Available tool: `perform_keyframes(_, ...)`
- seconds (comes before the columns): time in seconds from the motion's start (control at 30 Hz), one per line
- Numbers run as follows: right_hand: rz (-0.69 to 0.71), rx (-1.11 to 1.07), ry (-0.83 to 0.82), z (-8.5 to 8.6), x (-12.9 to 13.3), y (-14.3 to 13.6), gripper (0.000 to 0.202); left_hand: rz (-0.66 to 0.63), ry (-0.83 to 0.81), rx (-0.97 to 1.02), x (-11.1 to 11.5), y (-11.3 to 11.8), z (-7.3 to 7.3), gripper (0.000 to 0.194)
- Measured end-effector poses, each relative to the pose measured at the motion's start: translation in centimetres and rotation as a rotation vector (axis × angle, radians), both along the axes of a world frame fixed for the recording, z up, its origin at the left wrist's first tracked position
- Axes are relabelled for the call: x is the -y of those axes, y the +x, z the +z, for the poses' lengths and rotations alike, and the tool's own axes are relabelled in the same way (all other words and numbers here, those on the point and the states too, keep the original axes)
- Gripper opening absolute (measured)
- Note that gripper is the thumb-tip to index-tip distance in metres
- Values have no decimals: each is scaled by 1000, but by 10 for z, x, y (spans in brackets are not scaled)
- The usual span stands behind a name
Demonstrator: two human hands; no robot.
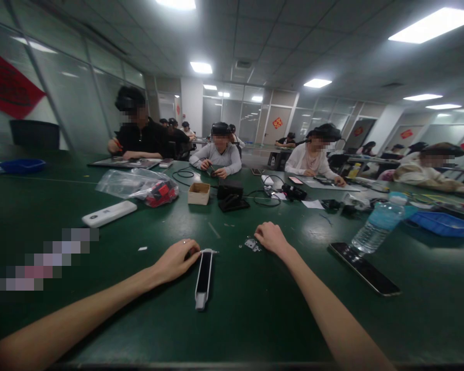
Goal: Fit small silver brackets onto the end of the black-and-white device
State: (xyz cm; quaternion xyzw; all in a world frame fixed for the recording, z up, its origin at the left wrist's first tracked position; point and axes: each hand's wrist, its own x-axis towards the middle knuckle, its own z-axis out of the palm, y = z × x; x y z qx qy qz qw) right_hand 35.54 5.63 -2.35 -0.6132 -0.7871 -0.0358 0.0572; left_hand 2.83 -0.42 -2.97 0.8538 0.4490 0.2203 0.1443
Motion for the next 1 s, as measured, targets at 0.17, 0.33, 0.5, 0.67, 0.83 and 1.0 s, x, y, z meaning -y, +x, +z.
perform_keyframes(0.17, -1, -6, 34, 4, 5, -6, 23, 23, -17, 14, 3, -1, 3, 17)
perform_keyframes(0.33, 121, -145, 167, 15, 27, -37, 23, 24, 16, 61, 8, -2, 8, 23)
perform_keyframes(0.5, 359, -459, 88, 16, 71, -97, 16, -81, 217, 102, 19, 3, 11, 19)
perform_keyframes(0.67, 470, -713, -37, 12, 100, -127, 10, -255, 386, 141, 24, 9, 6, 9)
perform_keyframes(0.83, 466, -754, -85, 13, 103, -126, 13, -283, 493, 157, 22, 9, 6, 12)
perform_keyframes(1.0, 517, -670, -81, 15, 102, -126, 16, -316, 552, 130, 20, 7, 6, 12)
